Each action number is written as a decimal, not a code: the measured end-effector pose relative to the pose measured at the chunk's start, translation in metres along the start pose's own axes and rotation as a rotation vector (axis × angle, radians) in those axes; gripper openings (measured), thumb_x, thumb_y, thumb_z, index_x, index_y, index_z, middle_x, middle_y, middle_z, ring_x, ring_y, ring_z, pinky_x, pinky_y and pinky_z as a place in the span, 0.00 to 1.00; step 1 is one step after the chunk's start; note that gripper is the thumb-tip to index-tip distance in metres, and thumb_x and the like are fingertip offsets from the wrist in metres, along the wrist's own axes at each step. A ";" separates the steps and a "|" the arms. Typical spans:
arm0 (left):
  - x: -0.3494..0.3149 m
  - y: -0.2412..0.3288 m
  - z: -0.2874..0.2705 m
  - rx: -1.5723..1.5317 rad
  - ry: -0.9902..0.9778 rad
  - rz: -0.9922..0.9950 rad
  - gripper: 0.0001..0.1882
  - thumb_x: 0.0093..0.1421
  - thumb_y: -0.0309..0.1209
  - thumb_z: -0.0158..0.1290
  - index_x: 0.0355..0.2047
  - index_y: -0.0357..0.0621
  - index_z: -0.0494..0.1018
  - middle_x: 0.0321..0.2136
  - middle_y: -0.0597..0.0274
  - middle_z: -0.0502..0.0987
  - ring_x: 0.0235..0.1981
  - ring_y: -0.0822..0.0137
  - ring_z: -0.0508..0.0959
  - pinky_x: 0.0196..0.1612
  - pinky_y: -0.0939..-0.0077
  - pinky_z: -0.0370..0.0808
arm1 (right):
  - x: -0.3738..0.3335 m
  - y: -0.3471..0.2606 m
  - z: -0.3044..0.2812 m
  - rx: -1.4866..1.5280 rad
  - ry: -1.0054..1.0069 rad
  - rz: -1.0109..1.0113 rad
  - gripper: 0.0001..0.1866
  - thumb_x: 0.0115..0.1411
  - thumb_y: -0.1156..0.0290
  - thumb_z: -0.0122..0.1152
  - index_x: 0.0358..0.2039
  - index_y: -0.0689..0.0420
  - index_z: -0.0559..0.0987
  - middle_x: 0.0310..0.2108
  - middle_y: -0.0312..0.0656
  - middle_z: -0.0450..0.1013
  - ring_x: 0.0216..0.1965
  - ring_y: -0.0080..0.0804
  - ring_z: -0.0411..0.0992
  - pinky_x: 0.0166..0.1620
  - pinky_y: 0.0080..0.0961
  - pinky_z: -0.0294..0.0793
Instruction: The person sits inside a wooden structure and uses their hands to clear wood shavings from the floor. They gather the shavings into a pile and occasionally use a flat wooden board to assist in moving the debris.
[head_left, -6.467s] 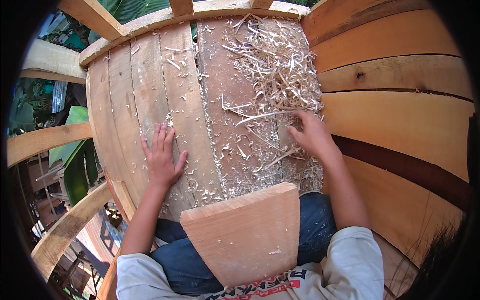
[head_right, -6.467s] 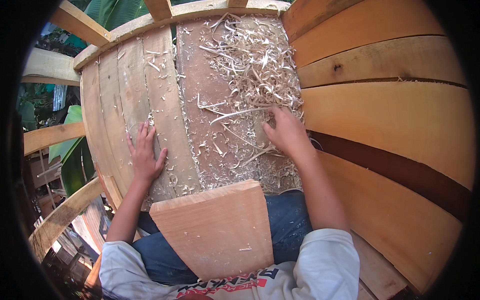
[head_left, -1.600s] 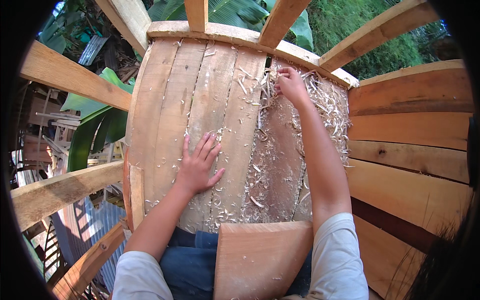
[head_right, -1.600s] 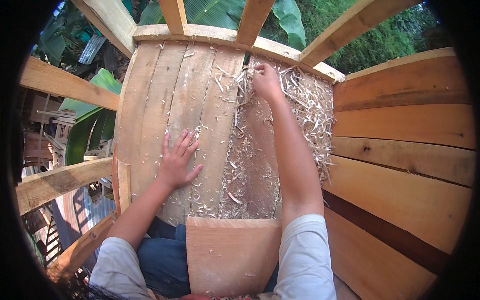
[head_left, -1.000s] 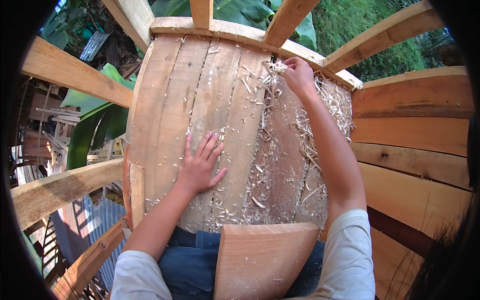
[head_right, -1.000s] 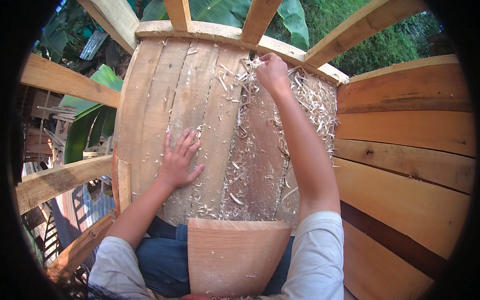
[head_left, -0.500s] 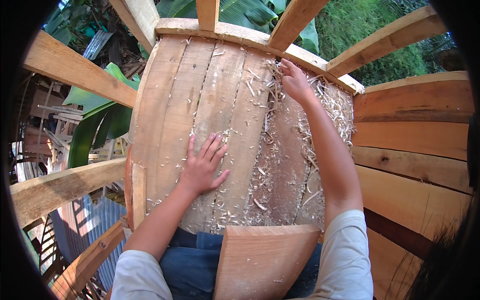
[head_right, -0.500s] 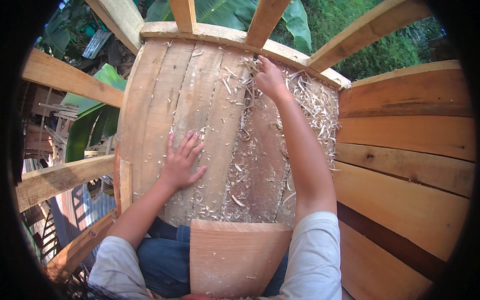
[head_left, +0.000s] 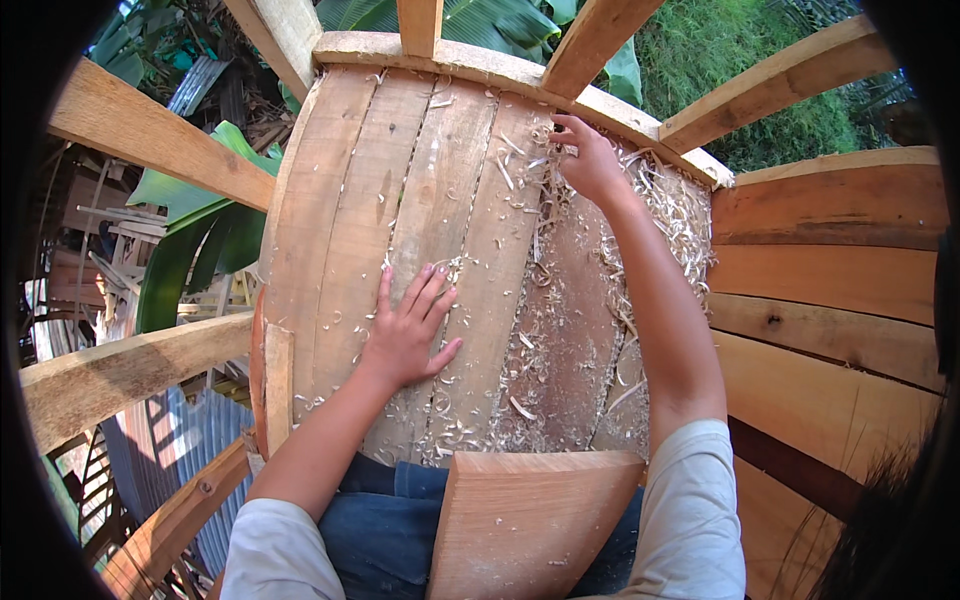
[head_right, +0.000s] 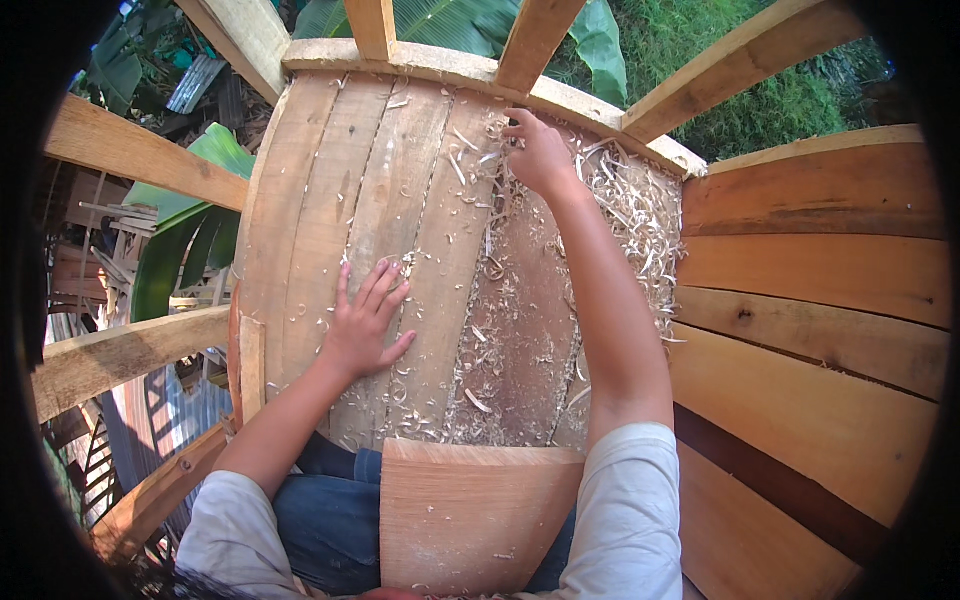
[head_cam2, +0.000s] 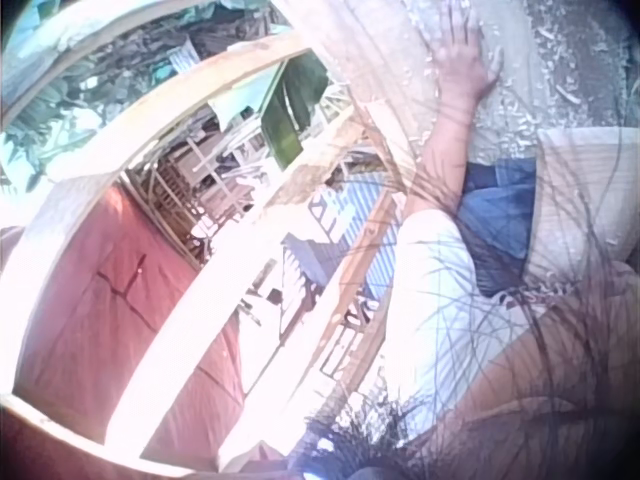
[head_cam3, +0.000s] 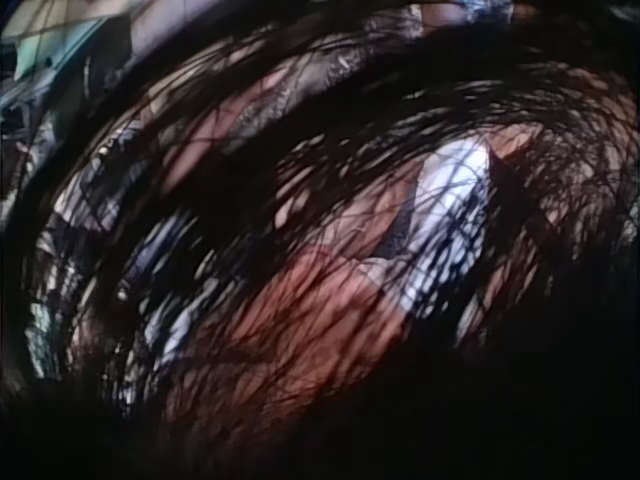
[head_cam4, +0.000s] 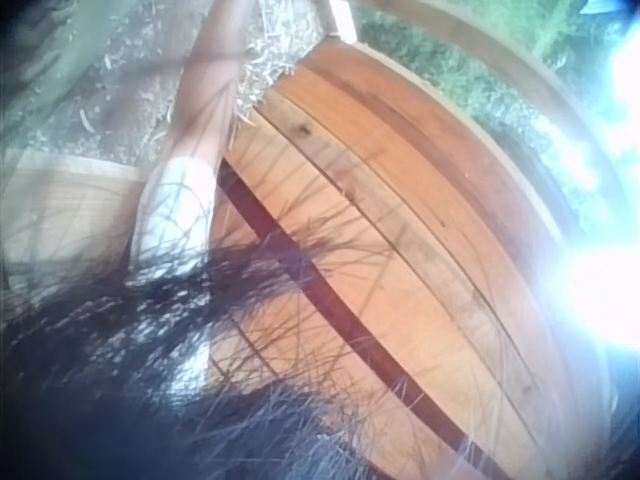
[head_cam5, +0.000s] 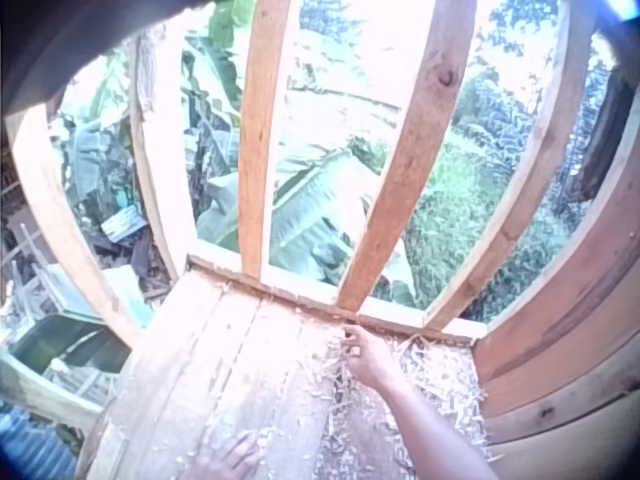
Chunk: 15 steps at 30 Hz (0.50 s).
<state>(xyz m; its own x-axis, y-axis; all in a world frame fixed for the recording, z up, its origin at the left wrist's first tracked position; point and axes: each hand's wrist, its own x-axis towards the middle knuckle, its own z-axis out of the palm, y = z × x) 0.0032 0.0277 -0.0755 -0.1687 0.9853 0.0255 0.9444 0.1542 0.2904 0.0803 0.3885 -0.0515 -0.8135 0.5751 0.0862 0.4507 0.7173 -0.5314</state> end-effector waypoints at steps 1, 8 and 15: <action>0.001 0.000 0.000 -0.011 0.000 0.003 0.35 0.58 0.52 0.53 0.61 0.48 0.65 0.67 0.55 0.59 0.72 0.60 0.54 0.71 0.33 0.37 | 0.001 0.000 0.000 0.000 0.029 0.042 0.33 0.49 0.85 0.47 0.59 0.58 0.69 0.45 0.51 0.80 0.48 0.45 0.78 0.53 0.31 0.75; 0.002 0.001 -0.002 -0.031 0.002 0.001 0.35 0.57 0.50 0.54 0.61 0.47 0.64 0.67 0.54 0.59 0.72 0.58 0.53 0.71 0.34 0.37 | 0.006 -0.004 -0.009 0.099 0.022 0.130 0.29 0.48 0.83 0.51 0.53 0.55 0.67 0.44 0.46 0.80 0.49 0.51 0.76 0.53 0.42 0.73; 0.001 0.001 -0.002 -0.034 -0.002 0.007 0.35 0.58 0.50 0.54 0.61 0.46 0.64 0.67 0.53 0.59 0.72 0.58 0.53 0.71 0.34 0.36 | 0.001 -0.017 -0.011 0.092 -0.032 0.105 0.30 0.47 0.87 0.46 0.53 0.55 0.67 0.44 0.48 0.80 0.49 0.55 0.75 0.53 0.43 0.71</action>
<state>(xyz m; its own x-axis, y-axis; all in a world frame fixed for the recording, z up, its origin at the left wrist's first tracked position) 0.0033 0.0291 -0.0735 -0.1616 0.9865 0.0252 0.9354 0.1449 0.3226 0.0756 0.3817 -0.0333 -0.7758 0.6310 0.0003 0.4994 0.6143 -0.6110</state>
